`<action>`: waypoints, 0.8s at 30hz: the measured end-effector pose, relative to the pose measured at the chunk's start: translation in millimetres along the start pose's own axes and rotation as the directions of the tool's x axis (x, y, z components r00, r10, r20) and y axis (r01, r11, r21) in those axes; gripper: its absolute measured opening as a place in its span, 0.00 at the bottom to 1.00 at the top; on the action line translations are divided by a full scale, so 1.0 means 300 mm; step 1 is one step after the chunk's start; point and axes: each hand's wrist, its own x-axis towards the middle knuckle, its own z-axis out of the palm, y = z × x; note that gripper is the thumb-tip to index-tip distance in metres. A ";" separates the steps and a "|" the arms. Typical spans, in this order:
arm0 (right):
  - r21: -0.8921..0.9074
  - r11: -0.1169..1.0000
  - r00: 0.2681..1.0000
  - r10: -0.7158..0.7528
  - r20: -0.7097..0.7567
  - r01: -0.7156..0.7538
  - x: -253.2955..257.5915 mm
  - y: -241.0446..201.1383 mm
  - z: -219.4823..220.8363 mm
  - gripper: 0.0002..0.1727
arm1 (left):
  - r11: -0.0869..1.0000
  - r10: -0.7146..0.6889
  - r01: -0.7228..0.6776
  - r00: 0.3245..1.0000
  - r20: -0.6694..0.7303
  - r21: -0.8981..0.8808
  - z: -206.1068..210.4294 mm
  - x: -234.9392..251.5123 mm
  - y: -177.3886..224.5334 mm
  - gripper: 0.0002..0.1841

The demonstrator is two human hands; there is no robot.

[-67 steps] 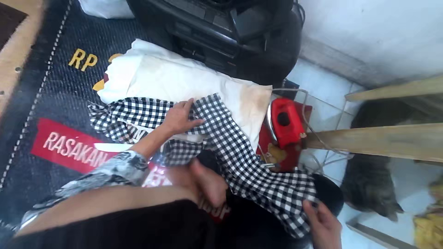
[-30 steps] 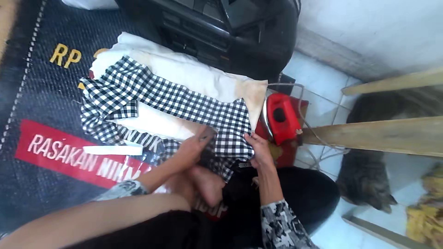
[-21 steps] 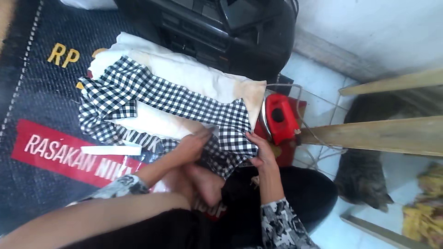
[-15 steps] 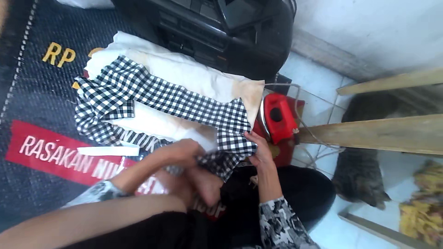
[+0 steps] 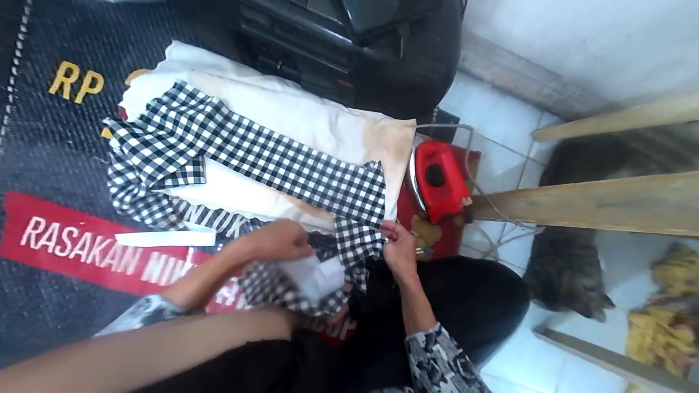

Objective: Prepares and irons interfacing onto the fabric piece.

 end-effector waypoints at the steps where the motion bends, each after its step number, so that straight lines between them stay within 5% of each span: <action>1: 0.011 1.000 1.000 -0.003 0.002 0.003 -0.001 -0.007 -0.004 0.21 | 1.000 -0.005 0.002 0.994 -0.108 -0.027 -0.010 0.002 0.001 0.17; 5: 0.064 0.997 0.997 -0.045 0.067 0.040 -0.009 -0.034 -0.020 0.21 | 0.969 0.004 -0.094 0.930 -0.367 -0.229 0.006 0.048 -0.002 0.13; 16: 0.058 0.990 0.984 -0.132 0.117 0.126 -0.038 -0.071 0.028 0.06 | 0.881 0.042 -0.231 0.908 -0.418 -0.412 0.082 0.117 0.090 0.16; 24: 0.053 0.975 0.969 -0.220 0.114 0.216 -0.043 -0.082 0.091 0.05 | 0.921 0.042 -0.226 0.867 -0.496 -0.318 0.081 0.172 0.130 0.20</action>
